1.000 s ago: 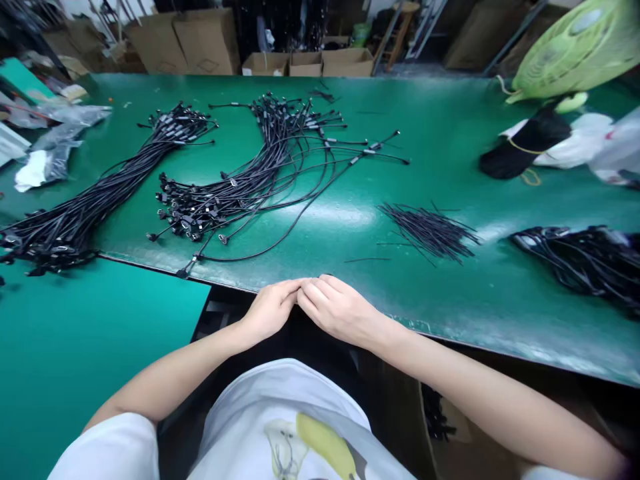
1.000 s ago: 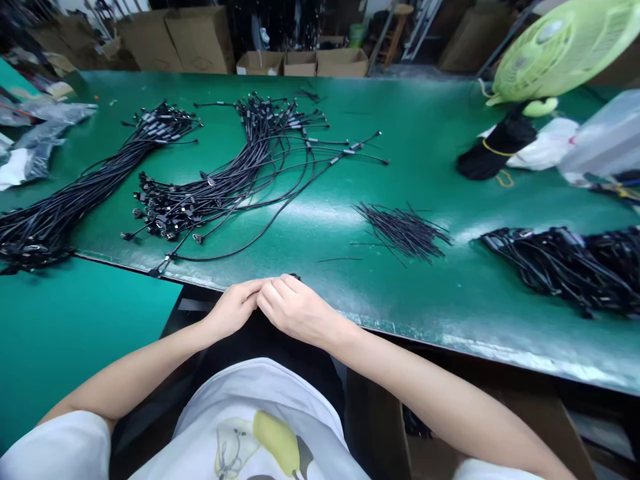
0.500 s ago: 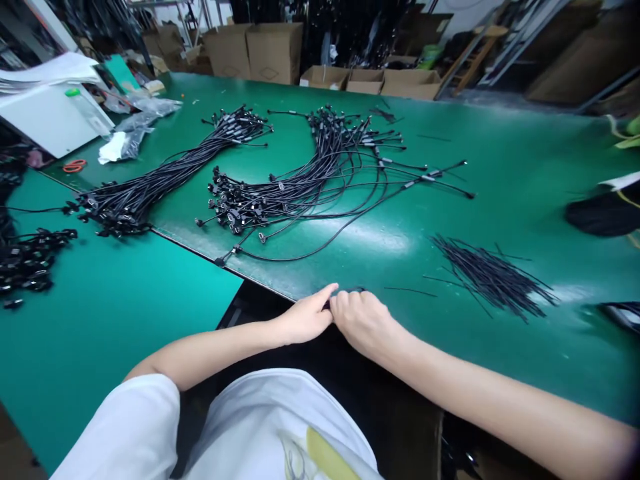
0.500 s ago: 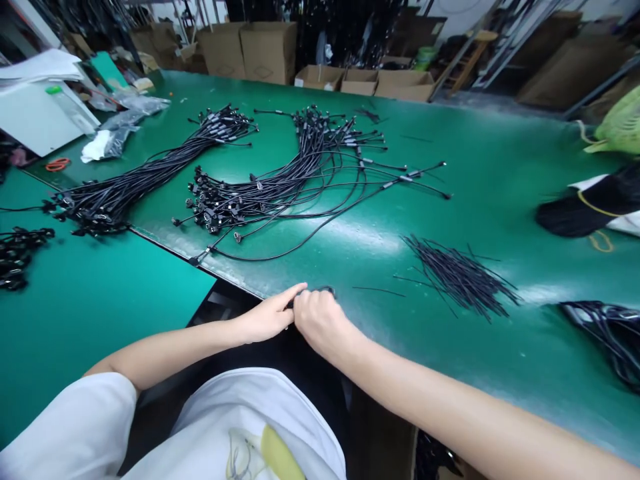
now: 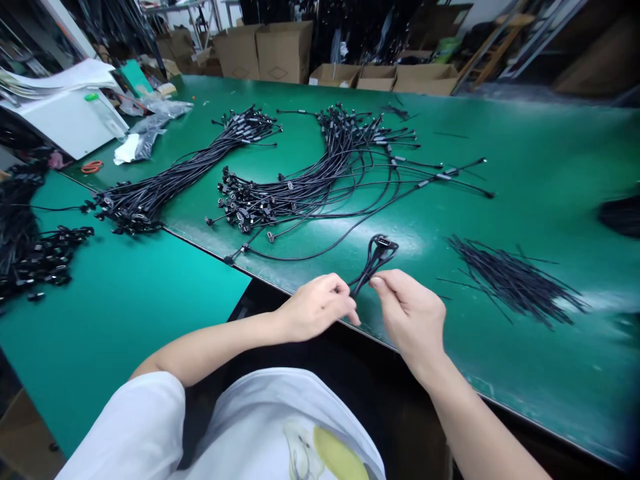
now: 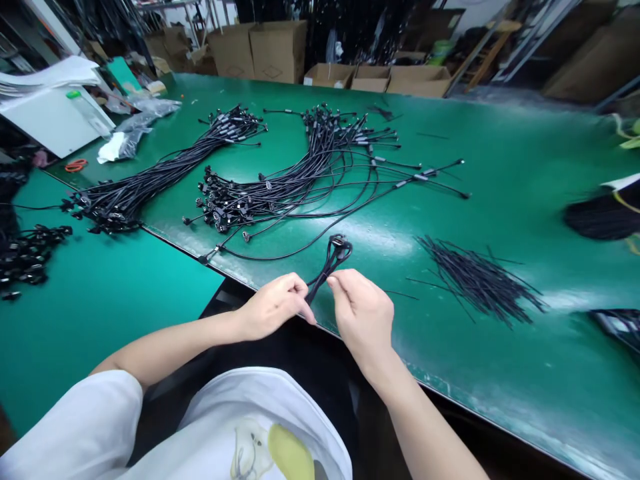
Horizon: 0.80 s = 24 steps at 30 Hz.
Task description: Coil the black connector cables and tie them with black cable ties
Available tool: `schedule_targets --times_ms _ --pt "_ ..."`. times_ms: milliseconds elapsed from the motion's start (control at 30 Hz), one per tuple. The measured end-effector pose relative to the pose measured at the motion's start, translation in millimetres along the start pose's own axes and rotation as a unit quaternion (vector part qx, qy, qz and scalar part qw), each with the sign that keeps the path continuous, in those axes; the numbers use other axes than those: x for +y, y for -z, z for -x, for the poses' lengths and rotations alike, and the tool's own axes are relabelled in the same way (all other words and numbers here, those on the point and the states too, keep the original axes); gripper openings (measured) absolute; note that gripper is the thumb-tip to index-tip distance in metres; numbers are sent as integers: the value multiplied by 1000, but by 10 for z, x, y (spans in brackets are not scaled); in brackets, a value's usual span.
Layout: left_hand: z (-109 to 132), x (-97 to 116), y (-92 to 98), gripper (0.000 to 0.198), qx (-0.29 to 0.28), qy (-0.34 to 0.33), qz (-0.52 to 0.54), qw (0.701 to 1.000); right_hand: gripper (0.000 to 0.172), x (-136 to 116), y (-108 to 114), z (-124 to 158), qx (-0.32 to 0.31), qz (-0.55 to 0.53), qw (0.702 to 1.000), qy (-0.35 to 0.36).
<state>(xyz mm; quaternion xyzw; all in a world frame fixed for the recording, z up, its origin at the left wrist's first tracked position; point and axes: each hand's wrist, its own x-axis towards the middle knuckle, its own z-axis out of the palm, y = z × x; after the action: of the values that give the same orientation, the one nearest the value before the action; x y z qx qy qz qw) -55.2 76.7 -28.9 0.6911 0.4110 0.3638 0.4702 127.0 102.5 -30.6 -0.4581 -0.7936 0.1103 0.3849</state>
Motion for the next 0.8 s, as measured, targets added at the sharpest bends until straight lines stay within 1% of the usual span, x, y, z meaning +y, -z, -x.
schedule_targets --times_ms 33,67,133,167,200,233,267,333,367,433,467,500,533,567,600,633,667,700,733,800 --pt "-30 -55 -22 64 4 48 46 998 20 -34 32 -4 24 48 997 51" --pt "-65 -111 -36 70 14 99 102 990 20 -88 46 3 32 89 990 108" --pt "-122 -189 -23 81 28 180 219 959 22 -211 23 48 9 142 968 207" --pt "-133 -197 3 82 39 197 263 944 23 -258 -5 79 -13 150 960 237" --pt "-131 -181 36 81 53 196 291 935 25 -286 -36 108 -37 147 957 248" --pt "-115 -144 71 78 62 180 298 936 27 -291 -66 131 -60 134 959 240" --pt "-91 -91 101 73 68 152 284 944 29 -273 -91 145 -81 114 966 216" --pt "-33 17 127 62 75 93 225 967 32 -190 -118 149 -114 71 980 147" --pt "-8 53 119 55 85 73 199 974 32 -137 -120 142 -121 59 985 112" --pt "23 60 65 33 133 67 190 970 31 -44 -112 121 -98 78 990 62" --pt "28 34 23 25 156 84 211 961 30 -12 -108 111 -76 106 990 49" --pt "27 -4 -24 32 158 112 246 950 30 7 -106 102 -54 136 988 42" --pt "23 -46 -74 44 136 143 285 938 31 13 -108 94 -37 161 985 37" --pt "19 -84 -122 52 96 169 318 928 32 8 -115 88 -30 173 984 31" --pt "16 -114 -166 55 57 182 336 922 33 -4 -125 83 -29 167 985 18" --pt "16 -133 -204 54 29 179 337 924 33 -22 -138 81 -34 138 990 -4" --pt "20 -141 -235 53 16 165 323 932 33 -43 -153 80 -45 86 995 -33" --pt "27 -140 -258 52 18 145 299 943 32 -64 -167 82 -58 18 996 -65" --pt "36 -133 -275 52 29 125 274 953 31 -83 -181 86 -70 -54 991 -99" --pt "50 -115 -284 50 50 91 236 966 30 -112 -194 103 -95 -177 968 -152"
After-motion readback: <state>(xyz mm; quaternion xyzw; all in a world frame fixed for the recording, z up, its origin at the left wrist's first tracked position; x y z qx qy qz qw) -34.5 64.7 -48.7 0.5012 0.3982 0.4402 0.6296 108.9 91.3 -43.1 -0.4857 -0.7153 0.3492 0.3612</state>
